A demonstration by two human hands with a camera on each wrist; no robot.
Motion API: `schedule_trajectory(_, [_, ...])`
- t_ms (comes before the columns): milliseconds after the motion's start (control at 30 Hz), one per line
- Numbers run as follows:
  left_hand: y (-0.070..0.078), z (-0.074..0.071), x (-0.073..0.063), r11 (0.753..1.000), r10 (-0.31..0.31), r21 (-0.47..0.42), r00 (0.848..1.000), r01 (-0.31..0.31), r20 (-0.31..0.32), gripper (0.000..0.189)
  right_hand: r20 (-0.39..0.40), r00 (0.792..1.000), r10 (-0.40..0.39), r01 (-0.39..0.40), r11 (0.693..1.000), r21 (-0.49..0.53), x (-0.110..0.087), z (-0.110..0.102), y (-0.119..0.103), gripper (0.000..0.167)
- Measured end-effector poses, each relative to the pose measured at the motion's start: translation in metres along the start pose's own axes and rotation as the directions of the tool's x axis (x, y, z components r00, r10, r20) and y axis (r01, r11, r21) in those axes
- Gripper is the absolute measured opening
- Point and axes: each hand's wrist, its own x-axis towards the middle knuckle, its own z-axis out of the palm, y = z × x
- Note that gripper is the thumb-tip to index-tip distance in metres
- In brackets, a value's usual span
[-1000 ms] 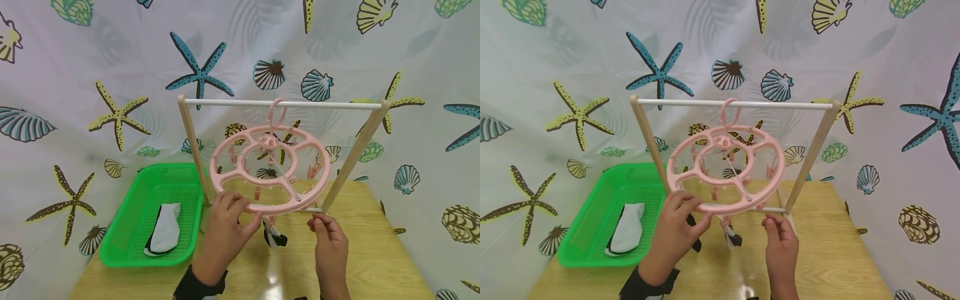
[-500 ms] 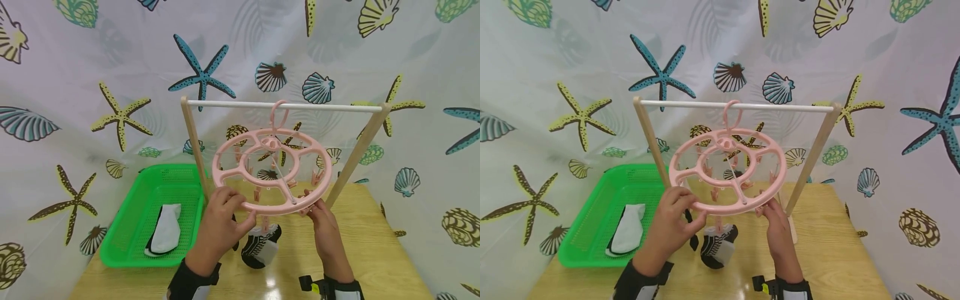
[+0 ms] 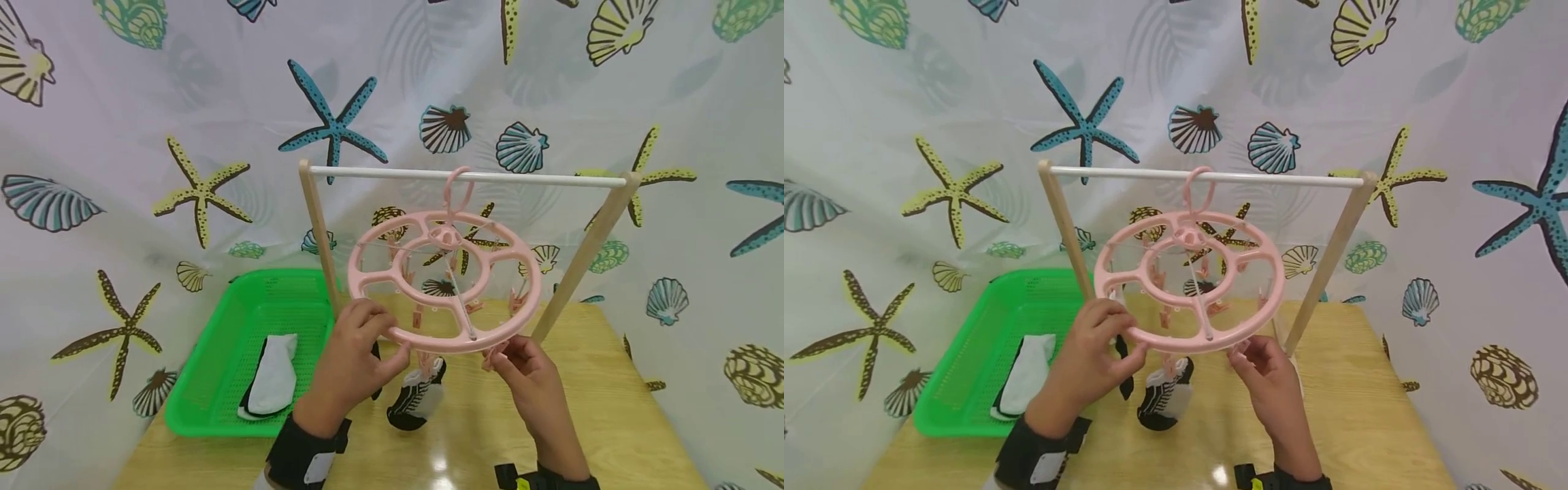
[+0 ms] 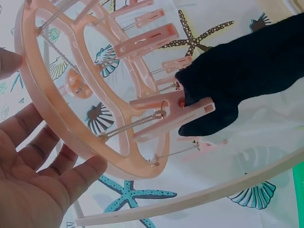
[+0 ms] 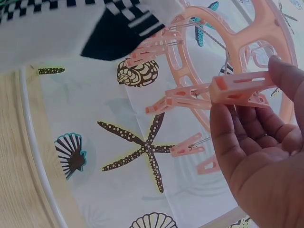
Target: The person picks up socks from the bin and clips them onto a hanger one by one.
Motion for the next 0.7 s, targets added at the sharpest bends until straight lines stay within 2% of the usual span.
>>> schedule_trajectory(133, [-0.005, -0.002, 0.0, 1.0, 0.013, 0.006, 1.0, -0.013, 0.018, 0.017, -0.02, 1.0, 0.009, -0.009, 1.0, 0.007, -0.003, 0.002, 0.0, 0.024])
schedule_trajectory(467, [-0.017, -0.004, 0.0, 0.999, 0.048, 0.009, 0.998, -0.048, 0.041, 0.021, -0.068, 0.997, -0.044, 0.036, 0.994, -0.106, -0.012, 0.015, 0.0, 0.01])
schedule_trajectory(700, [-0.024, -0.005, -0.004, 0.999, 0.043, 0.025, 0.998, -0.044, 0.047, 0.029, -0.086, 0.996, -0.035, 0.025, 0.993, -0.119, -0.015, 0.019, 0.001, 0.012])
